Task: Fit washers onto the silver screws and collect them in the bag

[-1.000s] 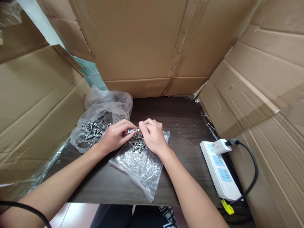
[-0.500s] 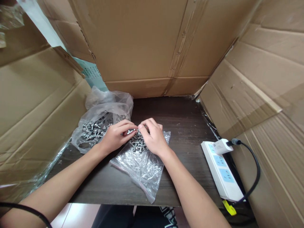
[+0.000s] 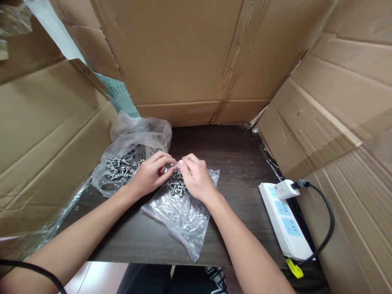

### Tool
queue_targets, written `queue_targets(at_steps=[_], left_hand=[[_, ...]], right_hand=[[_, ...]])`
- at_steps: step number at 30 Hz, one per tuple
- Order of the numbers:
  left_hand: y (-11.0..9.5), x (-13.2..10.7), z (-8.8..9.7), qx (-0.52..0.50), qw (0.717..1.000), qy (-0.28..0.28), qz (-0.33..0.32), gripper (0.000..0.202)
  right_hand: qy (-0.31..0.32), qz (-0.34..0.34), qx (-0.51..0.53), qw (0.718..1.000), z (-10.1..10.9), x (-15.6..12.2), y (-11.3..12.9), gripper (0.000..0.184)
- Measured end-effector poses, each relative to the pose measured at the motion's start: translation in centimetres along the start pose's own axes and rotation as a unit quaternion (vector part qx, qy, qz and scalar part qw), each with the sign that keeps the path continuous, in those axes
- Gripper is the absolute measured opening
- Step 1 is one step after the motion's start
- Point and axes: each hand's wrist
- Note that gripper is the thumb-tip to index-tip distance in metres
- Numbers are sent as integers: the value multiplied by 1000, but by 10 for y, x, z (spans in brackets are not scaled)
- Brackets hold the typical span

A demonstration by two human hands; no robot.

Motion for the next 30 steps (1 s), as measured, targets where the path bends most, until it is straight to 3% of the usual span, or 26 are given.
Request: queue_targets(at_steps=[5,8,12,13,16,18,22,26,28,30], left_hand=[[1,0,-1,10,1000,6,-1,9],[1,0,-1,9,1000,21,-7,9],[1,0,-1,1,1000,23,-18,9],[1,-1,-1,0,1000,23,-21,8],[0,-1,-1,-5,999,20,-25,9],[0,-1,-1,-7,1000,13,-24,9],[1,0,0,-5,1000,4,-28,9],[2,0,1,4,1000,-10,-20,9],[2,0,1,2,1000,-19,-17,9],[1,-1,1,0,1000,-17,-19,9]], right_hand=[[-4,9,-11,1000,2,1,0,18],[3,4,-22,1000,4,1,1,38],[-15,15,-16,1000,5,1,3,16],[-10,15,-29,999,5,2,3,17],[-19,1,-61,998,5,2,0,42],[-27,-4,-58,998,4,2,-2,43],[23,-11,-59,998,2,0,-3,40],[15,3,-53,998,3,-3,1,13],[-7,4,-57,998,4,-3,2,32],[-11,-3,-56,998,4,-3,2,21]])
Point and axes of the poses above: each hand's wrist, its own x-axis towards the middle knuckle, its own z-axis out of the back of the hand, y = z × x, and after that the axes turned 13 degrees about z, right-handed
